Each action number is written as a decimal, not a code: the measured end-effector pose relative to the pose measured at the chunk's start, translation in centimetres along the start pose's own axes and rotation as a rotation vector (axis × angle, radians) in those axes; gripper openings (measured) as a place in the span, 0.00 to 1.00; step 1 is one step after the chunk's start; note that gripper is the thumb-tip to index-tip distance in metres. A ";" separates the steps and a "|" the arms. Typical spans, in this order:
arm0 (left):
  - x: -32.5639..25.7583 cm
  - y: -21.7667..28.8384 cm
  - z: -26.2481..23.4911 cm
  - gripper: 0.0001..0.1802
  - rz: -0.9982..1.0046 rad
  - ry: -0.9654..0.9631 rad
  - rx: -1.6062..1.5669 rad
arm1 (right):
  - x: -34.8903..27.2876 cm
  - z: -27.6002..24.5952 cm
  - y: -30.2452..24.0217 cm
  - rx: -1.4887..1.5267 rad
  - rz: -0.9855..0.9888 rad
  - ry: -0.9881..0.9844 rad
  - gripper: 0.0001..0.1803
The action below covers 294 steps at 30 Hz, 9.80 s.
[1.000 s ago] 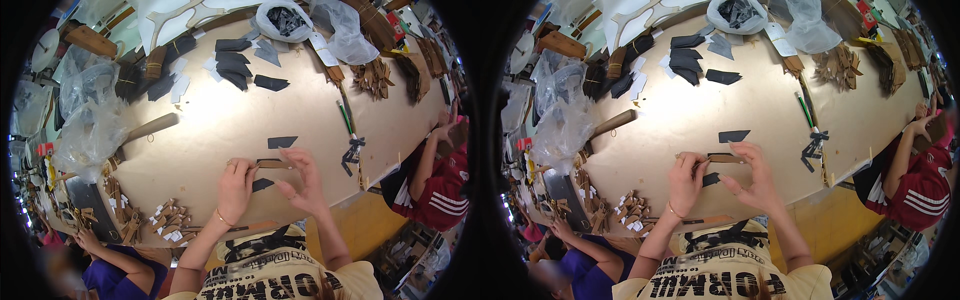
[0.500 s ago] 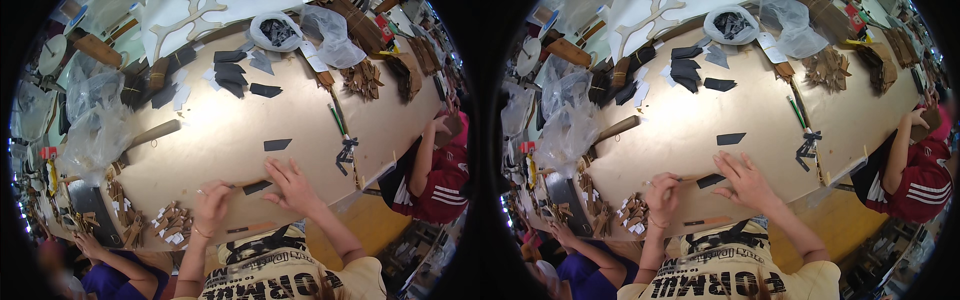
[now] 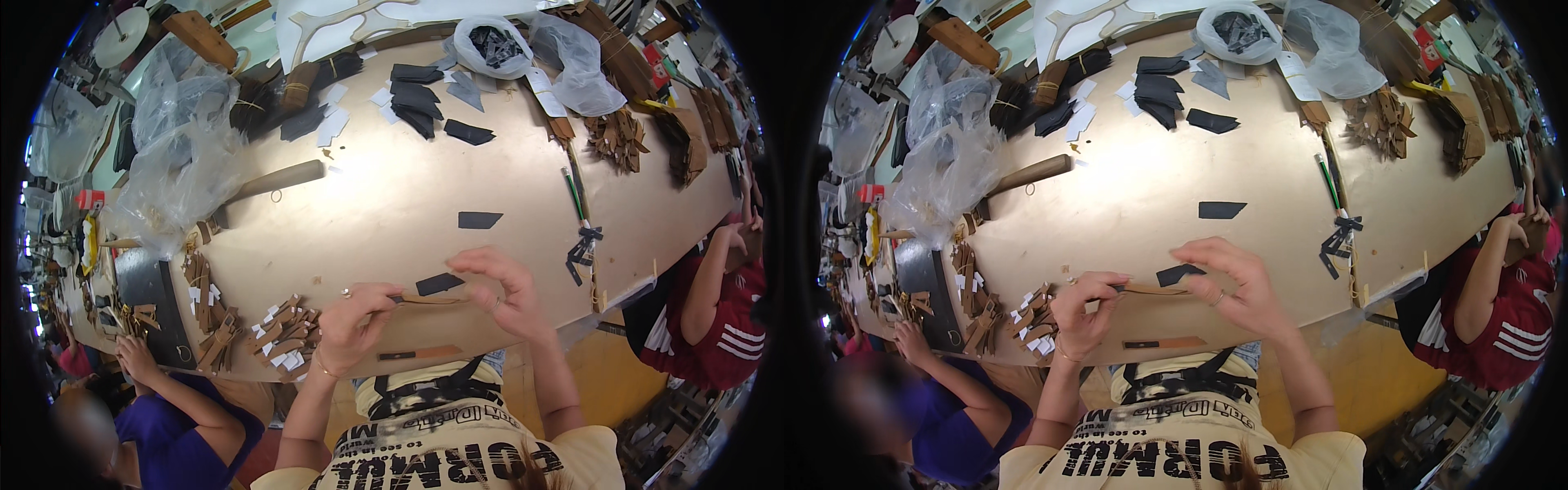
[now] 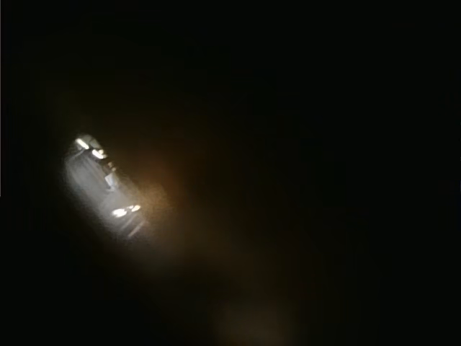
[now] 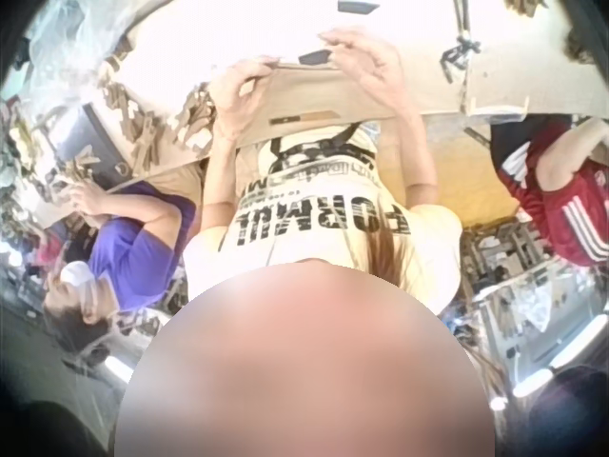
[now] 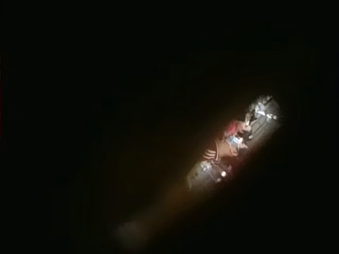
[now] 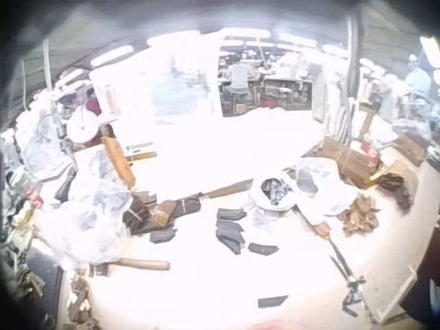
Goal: The person assembles small craft parts by inserting dark triangular pieces into light brown rectangular holders. They repeatedly pick, align, and press the pieces together, then bundle the finished units with rubber bands and arrange them on the table.
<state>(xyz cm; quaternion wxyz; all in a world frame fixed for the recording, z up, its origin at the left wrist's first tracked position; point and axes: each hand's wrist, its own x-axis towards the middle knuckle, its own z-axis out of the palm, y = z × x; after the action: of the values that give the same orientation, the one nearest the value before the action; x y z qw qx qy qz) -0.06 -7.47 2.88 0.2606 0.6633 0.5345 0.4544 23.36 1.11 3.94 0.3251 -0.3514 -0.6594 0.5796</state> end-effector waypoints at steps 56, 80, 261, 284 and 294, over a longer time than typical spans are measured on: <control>-1.0 0.3 -2.4 0.16 -0.005 0.430 0.137 | 0.0 2.1 5.3 -1.012 -0.236 0.073 0.26; 3.5 0.3 -0.7 0.11 -0.081 0.266 0.082 | 8.4 -3.4 5.0 -0.886 -0.218 0.366 0.15; 10.4 -4.4 6.2 0.22 -0.263 -0.236 0.388 | 9.2 -1.6 3.4 -0.146 0.411 0.332 0.27; 10.6 -4.0 6.5 0.18 -0.266 -0.182 0.421 | 9.1 -2.4 4.3 -0.264 0.315 0.366 0.19; 11.5 -5.3 5.5 0.17 -0.365 -0.032 0.118 | 6.7 1.9 3.0 -1.099 -0.055 0.137 0.21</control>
<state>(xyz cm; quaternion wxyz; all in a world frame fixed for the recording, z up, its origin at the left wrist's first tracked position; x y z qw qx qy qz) 2.43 5.70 -0.31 0.3079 0.5767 0.6673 0.3568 18.45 5.96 0.93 0.1513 -0.4888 -0.8511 0.1174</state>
